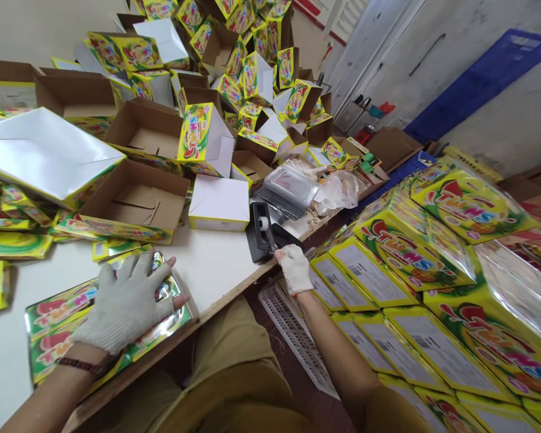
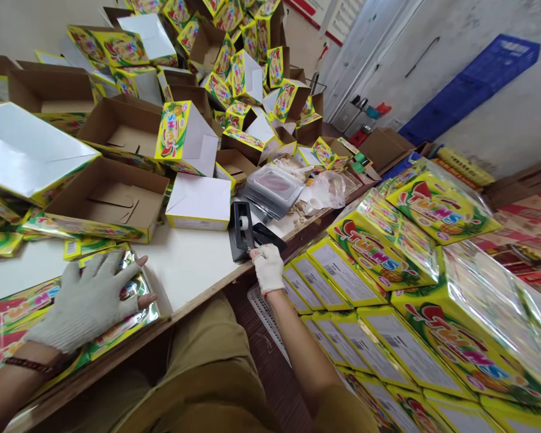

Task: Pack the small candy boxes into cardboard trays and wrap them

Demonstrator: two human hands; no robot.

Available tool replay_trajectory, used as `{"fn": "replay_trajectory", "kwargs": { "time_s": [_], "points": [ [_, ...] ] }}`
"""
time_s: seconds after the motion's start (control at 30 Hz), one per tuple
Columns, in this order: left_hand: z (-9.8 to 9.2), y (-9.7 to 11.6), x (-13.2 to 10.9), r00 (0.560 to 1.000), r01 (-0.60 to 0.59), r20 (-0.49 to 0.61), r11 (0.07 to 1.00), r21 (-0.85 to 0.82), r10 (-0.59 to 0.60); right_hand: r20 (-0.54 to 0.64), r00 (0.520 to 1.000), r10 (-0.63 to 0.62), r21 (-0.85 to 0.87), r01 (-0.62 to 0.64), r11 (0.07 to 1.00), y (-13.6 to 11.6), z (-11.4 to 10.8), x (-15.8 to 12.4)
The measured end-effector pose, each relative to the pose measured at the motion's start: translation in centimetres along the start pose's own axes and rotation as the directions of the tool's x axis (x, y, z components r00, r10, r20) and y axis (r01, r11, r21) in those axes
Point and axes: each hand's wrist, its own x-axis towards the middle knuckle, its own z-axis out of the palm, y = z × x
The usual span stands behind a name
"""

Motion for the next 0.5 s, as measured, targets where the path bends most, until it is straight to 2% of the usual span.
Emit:
{"fn": "replay_trajectory", "kwargs": {
  "time_s": [0.1,0.17,0.23,0.3,0.4,0.47,0.5],
  "points": [
    [0.2,0.0,0.1,1.000,-0.002,-0.027,1.000,-0.007,0.002,0.089,0.986,0.144,0.115,-0.154,0.981,1.0,-0.1,-1.7],
    [0.2,-0.1,0.1,0.999,0.003,-0.033,1.000,-0.018,-0.004,0.194,0.951,0.241,0.159,-0.273,0.949,2.1,0.5,-2.2],
    [0.3,-0.1,0.1,0.999,0.009,-0.031,1.000,-0.023,-0.009,0.244,0.927,0.285,0.160,-0.329,0.931,3.2,1.2,-2.3],
    [0.3,0.0,0.1,1.000,0.017,-0.016,1.000,-0.017,-0.017,0.270,0.916,0.296,0.123,-0.338,0.933,4.2,1.3,-2.4],
    [0.2,0.0,0.1,0.999,0.022,0.030,1.000,-0.018,-0.021,0.375,0.877,0.301,0.052,-0.344,0.938,4.4,0.1,-2.7],
    [0.1,0.1,0.0,0.998,0.029,0.053,0.999,-0.030,-0.028,0.516,0.820,0.249,0.036,-0.311,0.950,3.2,-0.7,-2.8],
    [0.1,0.2,0.0,0.998,0.037,0.061,0.999,-0.038,-0.035,0.605,0.776,0.179,0.054,-0.264,0.963,2.1,-0.8,-2.6]
  ]
}}
